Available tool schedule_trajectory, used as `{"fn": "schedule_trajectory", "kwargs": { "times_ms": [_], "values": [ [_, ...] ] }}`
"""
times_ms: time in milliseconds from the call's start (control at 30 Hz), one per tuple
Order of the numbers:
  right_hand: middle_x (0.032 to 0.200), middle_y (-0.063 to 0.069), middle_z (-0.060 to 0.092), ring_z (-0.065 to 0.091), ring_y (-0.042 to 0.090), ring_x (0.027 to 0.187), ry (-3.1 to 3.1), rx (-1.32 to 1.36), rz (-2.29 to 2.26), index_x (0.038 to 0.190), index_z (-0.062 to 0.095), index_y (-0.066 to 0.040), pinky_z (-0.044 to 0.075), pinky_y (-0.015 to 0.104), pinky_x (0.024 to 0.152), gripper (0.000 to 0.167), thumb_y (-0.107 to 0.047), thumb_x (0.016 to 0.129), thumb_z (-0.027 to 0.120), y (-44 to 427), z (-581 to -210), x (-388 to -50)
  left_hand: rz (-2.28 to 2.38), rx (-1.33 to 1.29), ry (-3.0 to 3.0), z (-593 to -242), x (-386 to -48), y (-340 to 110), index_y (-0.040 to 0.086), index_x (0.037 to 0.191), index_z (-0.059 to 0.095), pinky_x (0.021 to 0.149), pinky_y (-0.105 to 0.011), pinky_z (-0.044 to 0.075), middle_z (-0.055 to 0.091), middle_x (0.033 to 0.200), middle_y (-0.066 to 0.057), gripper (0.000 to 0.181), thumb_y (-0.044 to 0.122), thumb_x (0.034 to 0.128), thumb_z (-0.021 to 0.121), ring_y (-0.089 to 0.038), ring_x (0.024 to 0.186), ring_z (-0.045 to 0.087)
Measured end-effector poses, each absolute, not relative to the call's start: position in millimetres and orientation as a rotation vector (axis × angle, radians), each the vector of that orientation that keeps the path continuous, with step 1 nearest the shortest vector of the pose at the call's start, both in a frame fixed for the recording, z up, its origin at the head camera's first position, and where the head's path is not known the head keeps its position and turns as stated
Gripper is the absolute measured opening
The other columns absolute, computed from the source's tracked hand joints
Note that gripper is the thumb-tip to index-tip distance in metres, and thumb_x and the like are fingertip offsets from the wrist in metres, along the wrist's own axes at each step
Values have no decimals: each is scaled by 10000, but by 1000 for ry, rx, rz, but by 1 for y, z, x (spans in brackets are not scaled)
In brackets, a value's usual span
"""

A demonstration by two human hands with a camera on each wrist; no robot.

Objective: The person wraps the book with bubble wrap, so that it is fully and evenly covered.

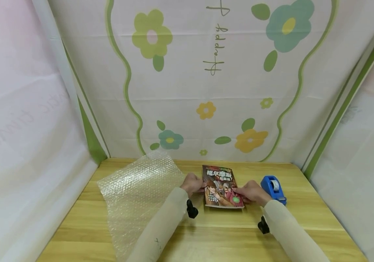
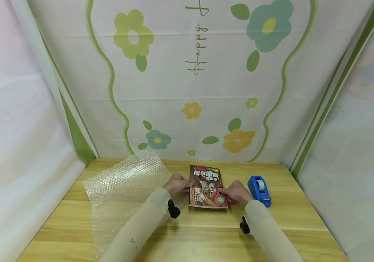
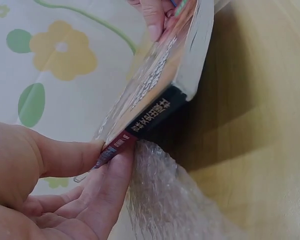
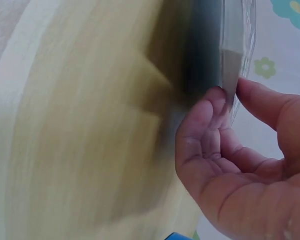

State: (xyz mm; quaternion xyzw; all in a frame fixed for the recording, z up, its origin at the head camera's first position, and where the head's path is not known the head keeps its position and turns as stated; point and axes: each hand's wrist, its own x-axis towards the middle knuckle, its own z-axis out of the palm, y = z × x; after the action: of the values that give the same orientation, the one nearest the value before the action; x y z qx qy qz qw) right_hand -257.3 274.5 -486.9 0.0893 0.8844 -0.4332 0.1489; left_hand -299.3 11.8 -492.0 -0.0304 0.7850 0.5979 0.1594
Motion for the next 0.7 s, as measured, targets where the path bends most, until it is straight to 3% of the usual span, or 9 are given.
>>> {"fn": "schedule_trajectory", "kwargs": {
  "times_ms": [167, 233, 333, 433, 533, 600, 700],
  "values": [
    [507, -65, 412, 371, 104, 478, 2531, 206, -1303, 581, 514, -130, 349, 268, 533, 518, -291, 1043, 682, 276, -479, -259, 1724, -45, 2242, -487, -300, 7, 35, 690, 646, 792, -368, 668, 759, 1105, -171, 309, -19, 992, 679, -228, 847, 777],
    [514, -72, 402, 353, 101, 487, 2529, 180, -1329, 599, 544, -121, 332, 271, 528, 504, -303, 1051, 673, 277, -475, -259, 1740, -10, 2241, -483, -301, 5, 83, 627, 537, 782, -355, 667, 747, 1008, -119, 407, -22, 995, 676, -208, 836, 766],
    [522, -76, 401, 331, 99, 500, 2515, 149, -1379, 618, 561, -108, 328, 276, 535, 497, -321, 1054, 669, 277, -469, -259, 1776, 41, 2215, -476, -301, 3, 139, 608, 401, 770, -351, 663, 614, 799, -21, 503, -38, 989, 678, -160, 785, 711],
    [537, -71, 456, 348, 94, 513, 2491, 142, -1433, 637, 596, -96, 356, 273, 536, 483, -341, 1045, 684, 276, -463, -258, 1783, 83, 2213, -468, -300, -1, 78, 648, 557, 829, -414, 664, 576, 764, -21, 375, -45, 977, 692, -173, 770, 700],
    [639, -50, 619, 469, 89, 570, 2467, 129, -1476, 735, 704, -49, 481, 276, 587, 411, -317, 1045, 687, 274, -456, -256, 1783, 102, 2217, -461, -298, -6, -61, 891, 738, 937, -501, 638, 709, 934, -125, 97, -42, 976, 696, -244, 854, 758],
    [790, -13, 729, 588, 88, 661, 2460, 108, -1492, 852, 768, -17, 585, 294, 672, 340, -282, 1049, 683, 273, -453, -254, 1797, 109, 2200, -458, -297, -9, -119, 1062, 742, 988, -535, 612, 732, 1085, -209, 123, -43, 983, 687, -295, 925, 774],
    [1035, 77, 795, 719, 112, 844, 2454, 51, -1508, 1030, 799, 23, 653, 351, 825, 277, -220, 1057, 668, 270, -449, -249, 1818, 128, 2175, -453, -295, -15, -160, 1169, 690, 1006, -537, 601, 708, 1205, -284, 214, -42, 991, 675, -344, 998, 775]
  ]
}}
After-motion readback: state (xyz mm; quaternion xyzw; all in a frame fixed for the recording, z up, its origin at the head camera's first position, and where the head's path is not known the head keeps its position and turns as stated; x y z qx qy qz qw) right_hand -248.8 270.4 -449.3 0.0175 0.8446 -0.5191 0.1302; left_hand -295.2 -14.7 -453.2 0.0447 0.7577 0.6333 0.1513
